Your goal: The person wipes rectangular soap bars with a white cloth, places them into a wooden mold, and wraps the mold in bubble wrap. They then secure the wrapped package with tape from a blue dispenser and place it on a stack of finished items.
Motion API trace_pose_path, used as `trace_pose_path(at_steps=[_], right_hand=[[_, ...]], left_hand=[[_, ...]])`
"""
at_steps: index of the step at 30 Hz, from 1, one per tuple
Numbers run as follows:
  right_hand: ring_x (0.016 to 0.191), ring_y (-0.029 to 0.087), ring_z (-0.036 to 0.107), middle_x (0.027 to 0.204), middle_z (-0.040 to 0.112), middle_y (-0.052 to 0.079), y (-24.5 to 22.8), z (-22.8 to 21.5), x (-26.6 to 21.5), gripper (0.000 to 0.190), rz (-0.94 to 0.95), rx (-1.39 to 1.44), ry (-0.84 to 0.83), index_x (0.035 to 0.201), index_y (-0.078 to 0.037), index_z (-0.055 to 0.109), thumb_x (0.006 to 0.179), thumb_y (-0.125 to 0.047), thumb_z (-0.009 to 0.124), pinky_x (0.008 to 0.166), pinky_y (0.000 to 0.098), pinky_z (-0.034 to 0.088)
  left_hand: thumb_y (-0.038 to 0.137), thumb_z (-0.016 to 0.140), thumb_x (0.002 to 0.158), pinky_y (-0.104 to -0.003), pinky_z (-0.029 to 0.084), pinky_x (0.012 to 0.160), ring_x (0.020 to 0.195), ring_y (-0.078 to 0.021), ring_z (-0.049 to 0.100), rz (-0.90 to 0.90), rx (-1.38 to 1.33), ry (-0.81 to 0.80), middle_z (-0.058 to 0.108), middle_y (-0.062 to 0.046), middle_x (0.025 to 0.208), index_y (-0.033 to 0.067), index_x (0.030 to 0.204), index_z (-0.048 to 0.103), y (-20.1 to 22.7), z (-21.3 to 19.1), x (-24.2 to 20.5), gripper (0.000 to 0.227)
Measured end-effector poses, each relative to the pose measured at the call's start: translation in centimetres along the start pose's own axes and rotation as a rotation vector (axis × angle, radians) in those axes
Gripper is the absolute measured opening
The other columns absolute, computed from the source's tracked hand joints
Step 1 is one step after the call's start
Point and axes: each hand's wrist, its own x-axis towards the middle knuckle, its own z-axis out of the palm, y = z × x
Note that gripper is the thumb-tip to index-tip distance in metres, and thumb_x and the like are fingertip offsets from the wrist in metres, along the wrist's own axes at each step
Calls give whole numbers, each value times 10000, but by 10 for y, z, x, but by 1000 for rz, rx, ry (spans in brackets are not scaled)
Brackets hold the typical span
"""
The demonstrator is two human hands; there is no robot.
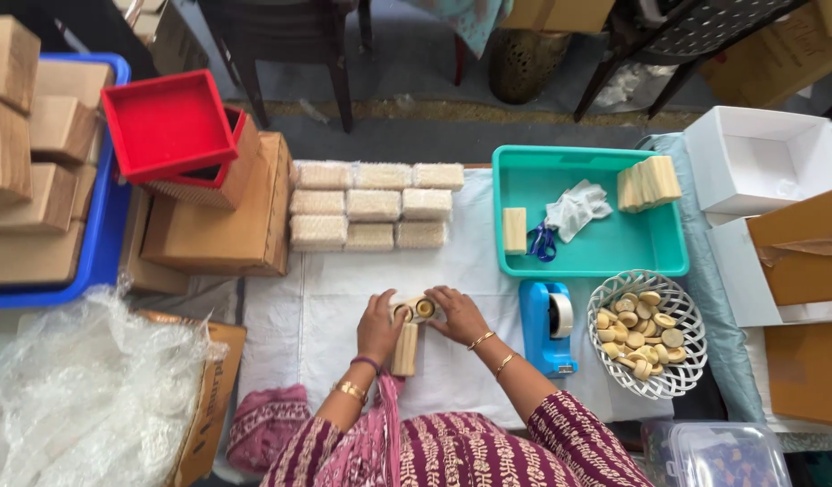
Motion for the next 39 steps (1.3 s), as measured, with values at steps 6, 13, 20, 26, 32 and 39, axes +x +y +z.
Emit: trace_pose_path(at_steps=[6, 13, 20, 26, 32, 39], right_hand=[[1043, 339, 633, 1132, 632, 128, 2, 31, -22, 597, 225, -20, 12, 1224, -96, 620, 746, -357, 864, 903, 438, 522], [1005, 356, 653, 1070, 678, 156, -13, 30, -46, 635, 196, 82, 52, 1214, -56, 615, 692, -304, 879, 873, 452, 527], [851, 342, 699, 879, 710, 145, -20, 17, -48, 501, 312, 103, -46, 1124, -87, 636, 704, -252, 854, 761, 440, 554], [788, 353, 682, 801, 684, 148, -23, 7, -46, 420, 198, 143, -82, 1002, -74, 632, 699, -265, 852, 720, 452, 539], [752, 364, 670, 745, 669, 149, -20, 24, -49, 407, 206, 83, -69, 895, -66, 601, 717, -319, 865, 704, 462, 533], [735, 337, 675, 753, 680, 138, -12, 5, -44, 406, 78, 119, -108, 966, -65, 641, 708, -287, 861, 674, 441, 534]], left_hand=[[365, 762, 858, -444, 592, 890, 1077, -390, 670, -416, 131, -416, 532, -245, 1324, 175, 1595, 127, 14, -6, -41, 992], [272, 646, 871, -498, 596, 888, 990, -402, 760, -587, -398, -167, 688, -257, 1177, 163, 1560, 332, -73, 74, -61, 765], [477, 866, 774, -496, 512, 958, 1275, -312, 500, -142, 617, -647, 473, -120, 1462, 235, 1556, 235, 53, -43, -50, 1034], [184, 774, 791, -460, 533, 902, 1185, -285, 571, 102, 671, -639, 624, -42, 1262, 280, 1547, 333, 14, -38, -33, 880], [6, 649, 808, -511, 488, 998, 1235, -291, 551, 216, 723, -631, 639, -41, 1302, 240, 1559, 335, -14, -43, -8, 848], [35, 665, 883, -525, 431, 1066, 1314, -288, 503, 657, 926, -426, 554, -73, 1475, 224, 1534, 385, -54, -53, 37, 733]])
